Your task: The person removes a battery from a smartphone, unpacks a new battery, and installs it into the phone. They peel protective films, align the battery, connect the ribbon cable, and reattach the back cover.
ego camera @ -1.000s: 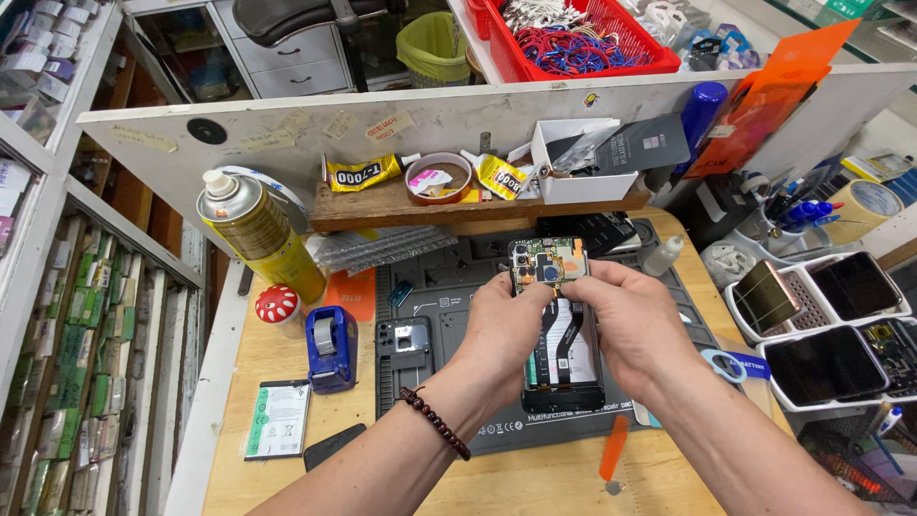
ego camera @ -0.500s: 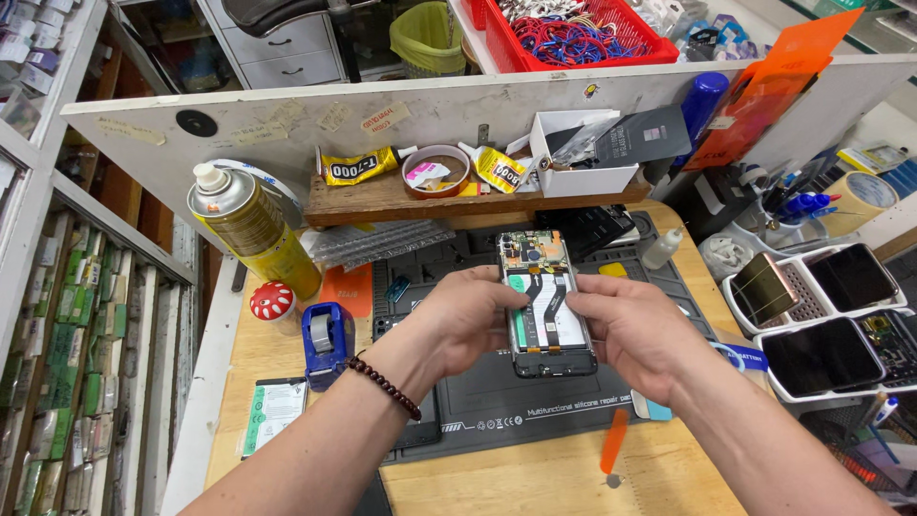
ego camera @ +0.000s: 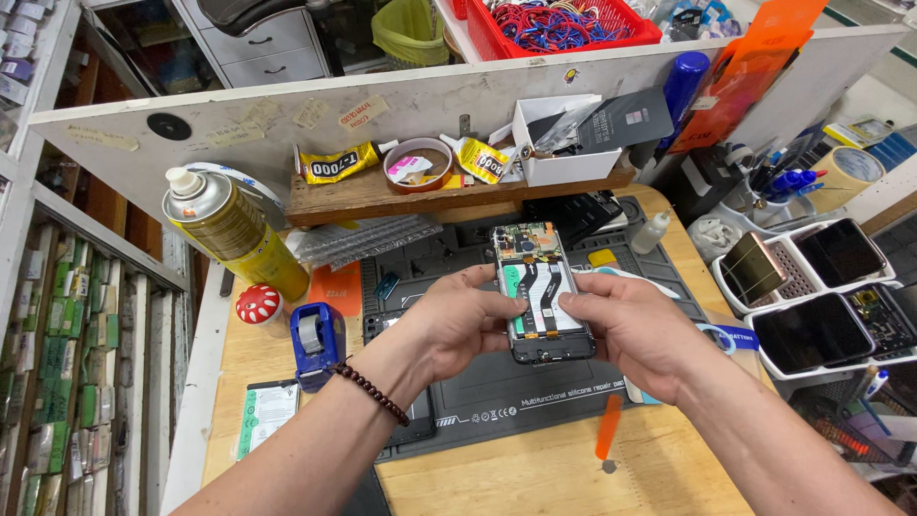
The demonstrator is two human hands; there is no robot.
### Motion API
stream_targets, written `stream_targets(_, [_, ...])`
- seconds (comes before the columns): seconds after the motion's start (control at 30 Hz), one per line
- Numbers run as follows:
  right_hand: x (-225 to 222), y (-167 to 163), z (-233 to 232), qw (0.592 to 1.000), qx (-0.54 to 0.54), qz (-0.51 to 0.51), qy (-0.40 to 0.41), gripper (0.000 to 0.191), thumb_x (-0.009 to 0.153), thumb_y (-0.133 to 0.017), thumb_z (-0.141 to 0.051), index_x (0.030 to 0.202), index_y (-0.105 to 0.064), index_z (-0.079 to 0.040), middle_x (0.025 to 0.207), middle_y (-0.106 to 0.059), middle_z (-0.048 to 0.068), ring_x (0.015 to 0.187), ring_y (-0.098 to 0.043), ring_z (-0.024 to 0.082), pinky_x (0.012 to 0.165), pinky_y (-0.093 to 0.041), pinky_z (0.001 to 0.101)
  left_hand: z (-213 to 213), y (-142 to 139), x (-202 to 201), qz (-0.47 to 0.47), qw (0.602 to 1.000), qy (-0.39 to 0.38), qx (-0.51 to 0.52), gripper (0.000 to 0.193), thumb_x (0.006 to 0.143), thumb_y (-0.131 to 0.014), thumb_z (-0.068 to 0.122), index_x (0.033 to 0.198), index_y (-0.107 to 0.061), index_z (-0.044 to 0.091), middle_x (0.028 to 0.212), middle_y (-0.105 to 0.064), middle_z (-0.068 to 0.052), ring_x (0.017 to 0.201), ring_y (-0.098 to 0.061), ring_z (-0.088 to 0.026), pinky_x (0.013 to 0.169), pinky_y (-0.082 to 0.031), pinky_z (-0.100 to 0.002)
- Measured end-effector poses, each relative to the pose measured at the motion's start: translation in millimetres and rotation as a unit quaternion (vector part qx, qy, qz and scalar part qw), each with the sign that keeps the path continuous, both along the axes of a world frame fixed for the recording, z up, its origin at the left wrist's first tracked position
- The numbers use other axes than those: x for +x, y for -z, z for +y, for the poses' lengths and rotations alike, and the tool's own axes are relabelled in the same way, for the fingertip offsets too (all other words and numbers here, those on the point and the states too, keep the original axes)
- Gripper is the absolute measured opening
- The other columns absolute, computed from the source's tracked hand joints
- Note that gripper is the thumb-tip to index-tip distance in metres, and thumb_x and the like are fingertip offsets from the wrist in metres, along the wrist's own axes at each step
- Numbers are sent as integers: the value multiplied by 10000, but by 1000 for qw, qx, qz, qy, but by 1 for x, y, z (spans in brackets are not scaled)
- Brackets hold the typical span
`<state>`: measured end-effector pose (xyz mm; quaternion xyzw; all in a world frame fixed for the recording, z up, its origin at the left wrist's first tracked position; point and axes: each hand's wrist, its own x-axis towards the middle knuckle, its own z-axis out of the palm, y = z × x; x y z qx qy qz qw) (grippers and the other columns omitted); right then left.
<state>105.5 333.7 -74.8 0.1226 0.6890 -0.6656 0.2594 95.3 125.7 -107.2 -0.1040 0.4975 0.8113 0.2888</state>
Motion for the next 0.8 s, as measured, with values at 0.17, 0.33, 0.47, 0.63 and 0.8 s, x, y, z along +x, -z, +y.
stream_targets(0.17, [-2,8,5,1000,-15,15,19,348,940,-613,-181,1234,-685,-10,980,-739,58,827,-654,134,735,-548,334,0,-3,6,-17,998,63,-8,321,896,-650,6,1215,-618,-12,1075,-726,-122,924,-733,-233,814,-644,-412])
stream_targets(0.33, [-3,9,4,999,-19,1,28,357,950,-594,-184,1253,-669,-11,1013,-742,71,859,-682,146,773,-559,359,1,-5,11,-4,997,76,-32,348,860,-641,-58,1205,-623,-16,1068,-724,-128,914,-734,-247,784,-666,-378])
stream_targets(0.47, [-2,9,2,999,-21,-2,28,376,943,-593,-171,1291,-664,-47,1033,-740,78,852,-678,159,771,-554,358,3,-6,11,4,996,64,-53,374,845,-648,-80,1215,-621,-28,1059,-730,-139,883,-739,-255,742,-666,-359])
stream_targets(0.63, [-2,13,0,999,-9,-11,35,395,942,-591,-165,1321,-631,-60,1049,-751,88,882,-693,154,763,-552,353,3,-8,11,7,992,78,-97,399,848,-673,-46,1237,-604,9,1059,-733,-127,925,-732,-240,794,-646,-385])
stream_targets(0.8, [3,20,-6,1000,-22,-8,14,350,943,-607,-154,1274,-594,-42,1005,-745,108,830,-686,165,713,-562,355,5,-1,2,-13,996,-2,-89,293,925,-709,98,1188,-591,44,1052,-713,-94,934,-663,-218,802,-564,-410])
